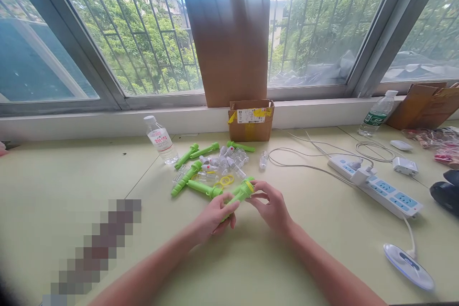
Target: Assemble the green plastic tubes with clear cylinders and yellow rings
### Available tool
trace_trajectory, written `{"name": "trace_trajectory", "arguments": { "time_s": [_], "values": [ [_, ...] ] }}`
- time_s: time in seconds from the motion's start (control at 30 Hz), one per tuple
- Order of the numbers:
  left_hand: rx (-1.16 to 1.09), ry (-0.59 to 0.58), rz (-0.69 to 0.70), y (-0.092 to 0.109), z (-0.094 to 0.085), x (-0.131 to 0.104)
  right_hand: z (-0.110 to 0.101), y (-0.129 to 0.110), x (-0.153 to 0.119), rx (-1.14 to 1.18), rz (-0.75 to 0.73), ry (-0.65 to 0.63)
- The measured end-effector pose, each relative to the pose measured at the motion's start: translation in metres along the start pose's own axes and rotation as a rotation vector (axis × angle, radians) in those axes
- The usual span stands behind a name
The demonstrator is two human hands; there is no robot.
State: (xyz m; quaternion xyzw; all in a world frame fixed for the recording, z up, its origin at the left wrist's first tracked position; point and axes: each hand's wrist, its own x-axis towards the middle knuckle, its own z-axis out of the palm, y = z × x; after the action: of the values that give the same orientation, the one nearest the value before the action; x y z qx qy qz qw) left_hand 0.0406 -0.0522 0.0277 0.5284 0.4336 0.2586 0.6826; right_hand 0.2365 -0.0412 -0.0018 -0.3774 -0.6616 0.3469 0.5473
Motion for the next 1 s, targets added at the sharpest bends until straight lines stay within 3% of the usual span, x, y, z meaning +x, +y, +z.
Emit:
{"name": "trace_trajectory", "arguments": {
  "time_s": [0.37, 0.6, 1.0],
  "values": [
    [-0.023, 0.047, 0.083, 0.004, 0.0024, 0.0006, -0.0004, -0.0023, -0.0007, -0.045, -0.021, 0.009],
    [-0.042, -0.019, 0.086, -0.0034, -0.0011, 0.0054, 0.0014, -0.002, 0.0, -0.041, 0.006, -0.032],
    [0.01, -0.034, 0.087, -0.0011, -0.0002, 0.0043, 0.0012, 0.0008, -0.0011, -0.036, -0.004, 0.01]
  ]
}}
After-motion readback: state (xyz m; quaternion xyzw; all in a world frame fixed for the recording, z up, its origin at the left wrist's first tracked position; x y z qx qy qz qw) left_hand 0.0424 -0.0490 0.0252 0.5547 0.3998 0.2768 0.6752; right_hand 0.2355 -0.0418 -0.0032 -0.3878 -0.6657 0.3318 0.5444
